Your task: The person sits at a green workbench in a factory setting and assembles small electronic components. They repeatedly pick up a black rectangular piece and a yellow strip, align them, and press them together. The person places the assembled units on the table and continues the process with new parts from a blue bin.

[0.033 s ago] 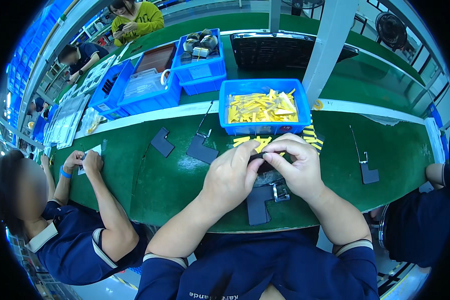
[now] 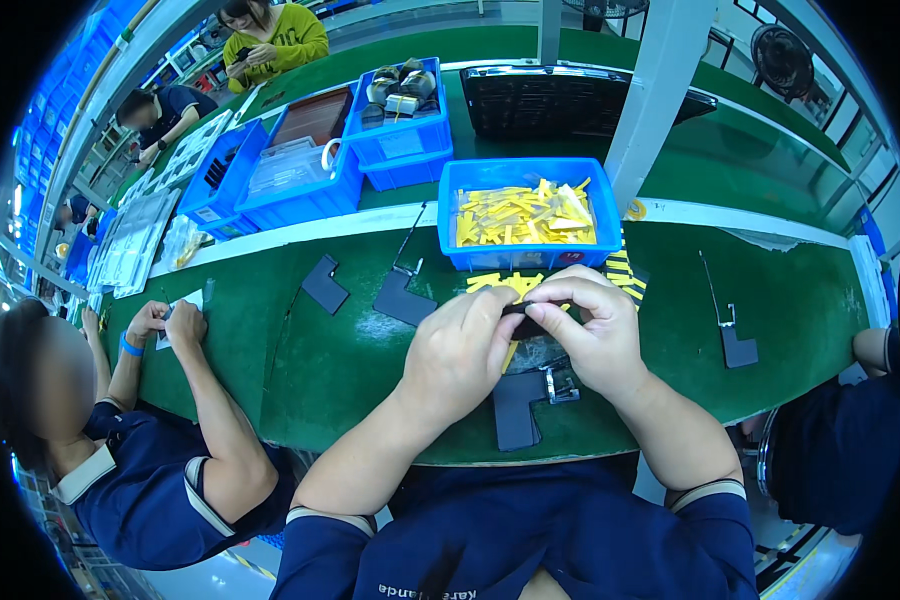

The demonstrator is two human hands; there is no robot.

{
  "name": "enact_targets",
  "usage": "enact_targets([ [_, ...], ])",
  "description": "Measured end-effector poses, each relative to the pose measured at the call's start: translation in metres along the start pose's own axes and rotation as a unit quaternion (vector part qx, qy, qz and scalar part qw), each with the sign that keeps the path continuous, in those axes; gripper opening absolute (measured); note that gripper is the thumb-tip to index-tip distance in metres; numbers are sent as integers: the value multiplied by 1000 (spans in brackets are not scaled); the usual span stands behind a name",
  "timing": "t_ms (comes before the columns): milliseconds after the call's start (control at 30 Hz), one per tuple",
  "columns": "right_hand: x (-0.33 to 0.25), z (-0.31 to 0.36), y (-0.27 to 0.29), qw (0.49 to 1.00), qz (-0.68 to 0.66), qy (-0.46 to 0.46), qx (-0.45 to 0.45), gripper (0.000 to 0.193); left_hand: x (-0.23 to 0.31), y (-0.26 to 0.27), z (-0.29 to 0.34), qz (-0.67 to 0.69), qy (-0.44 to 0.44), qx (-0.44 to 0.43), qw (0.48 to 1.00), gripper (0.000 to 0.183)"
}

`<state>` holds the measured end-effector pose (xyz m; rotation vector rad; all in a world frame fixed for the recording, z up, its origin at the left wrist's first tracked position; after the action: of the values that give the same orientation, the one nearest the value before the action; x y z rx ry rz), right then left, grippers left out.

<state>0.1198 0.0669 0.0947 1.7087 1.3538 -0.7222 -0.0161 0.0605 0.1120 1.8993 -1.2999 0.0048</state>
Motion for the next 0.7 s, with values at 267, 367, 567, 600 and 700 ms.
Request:
enact_targets([
  [267,37,8,-10,987,-99,-126,-11,10,-8,-8,6,-55,25,-4,998,13],
  [367,41,10,-12,979,-145,-142,-13,10,-4,-7,5,-70,24,2,997,13],
  [567,45,13,-13,960,-219,-173,15,10,0,-7,5,-65,13,29,997,14],
  [600,46,13,-13,959,-223,-172,21,10,0,-9,6,-67,11,29,997,14],
  [700,51,16,-16,952,-236,-194,13,10,0,-10,7,-67,9,25,997,13],
])
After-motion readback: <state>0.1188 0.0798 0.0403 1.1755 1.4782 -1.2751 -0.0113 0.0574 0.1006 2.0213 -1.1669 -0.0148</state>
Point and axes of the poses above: each hand's wrist, its own z-axis away from the middle knuckle, its own y-axis out of the back of the hand, x = y × z, the point moved 7 cm from there along -z, towards the middle knuckle, and after that the axes turned 2 degrees about z, right-handed, at the moved point
